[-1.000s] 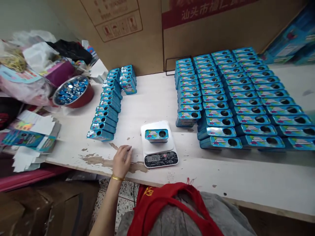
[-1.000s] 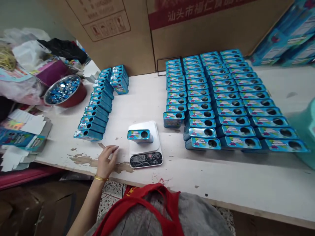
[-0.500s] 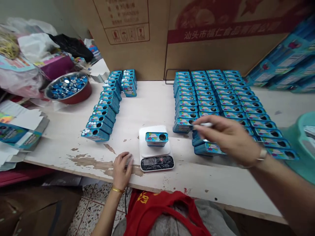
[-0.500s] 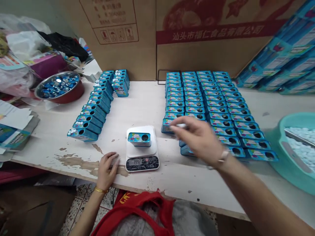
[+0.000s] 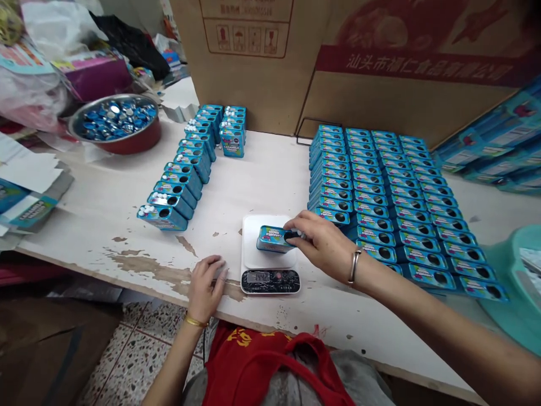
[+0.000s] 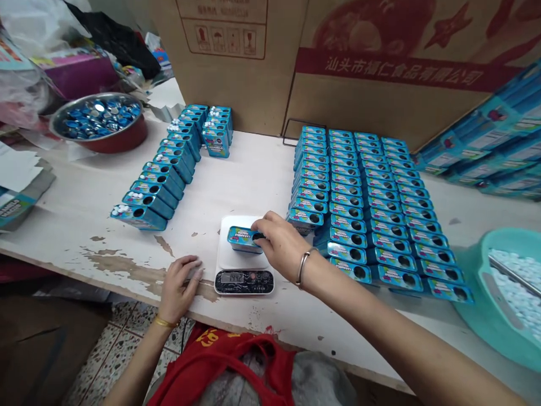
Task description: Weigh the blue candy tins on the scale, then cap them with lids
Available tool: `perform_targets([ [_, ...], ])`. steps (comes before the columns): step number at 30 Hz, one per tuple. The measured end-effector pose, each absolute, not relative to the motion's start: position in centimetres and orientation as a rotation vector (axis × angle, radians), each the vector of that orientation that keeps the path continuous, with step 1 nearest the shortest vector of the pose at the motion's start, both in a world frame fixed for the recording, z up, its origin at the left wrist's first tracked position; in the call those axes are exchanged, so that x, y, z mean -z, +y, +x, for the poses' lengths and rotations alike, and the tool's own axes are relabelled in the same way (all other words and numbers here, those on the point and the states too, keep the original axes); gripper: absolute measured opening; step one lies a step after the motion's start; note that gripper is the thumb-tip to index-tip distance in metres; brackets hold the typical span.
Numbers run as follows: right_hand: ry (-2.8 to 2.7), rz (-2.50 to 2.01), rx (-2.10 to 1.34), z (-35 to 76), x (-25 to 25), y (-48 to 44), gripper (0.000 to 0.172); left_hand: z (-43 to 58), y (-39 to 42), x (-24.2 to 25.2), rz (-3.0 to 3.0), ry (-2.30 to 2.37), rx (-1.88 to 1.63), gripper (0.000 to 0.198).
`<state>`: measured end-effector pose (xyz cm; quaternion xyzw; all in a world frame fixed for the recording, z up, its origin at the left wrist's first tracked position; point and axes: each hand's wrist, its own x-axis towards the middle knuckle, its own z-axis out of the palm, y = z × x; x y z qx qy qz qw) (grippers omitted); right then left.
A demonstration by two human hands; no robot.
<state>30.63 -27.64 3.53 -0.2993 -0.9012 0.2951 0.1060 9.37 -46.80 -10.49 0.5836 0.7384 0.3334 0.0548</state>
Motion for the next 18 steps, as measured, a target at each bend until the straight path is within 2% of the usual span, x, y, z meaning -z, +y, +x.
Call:
perform_targets([
  [4,-2.676,-0.864,-0.86,30.5,-3.5,-27.8,0.021,9.5,-46.8,10.4,1.758,2.239,-1.011,0.017],
  [9,-2.531,-0.873,-0.96,30.7,-3.9,-27.7,0.015,9.5,-46.8,10.4,1.751,2.243,-1.0,0.017],
  [11,-2.329,-0.988,-1.196,31.2,-4.3,-27.5,0.011,9.6,-46.8,10.4,1.754,2.242,-0.997,0.017],
  [15,-1.571,-1.261,-1.814,33.0,-4.7,-26.8,0.02,9.7,-46.8,10.4,1.747,2.248,-0.99,0.017],
  [18,-1.267,-1.342,-1.927,34.6,-4.4,-26.6,0.017,9.7,-46.7,10.4,1.74,2.25,-0.986,0.016],
])
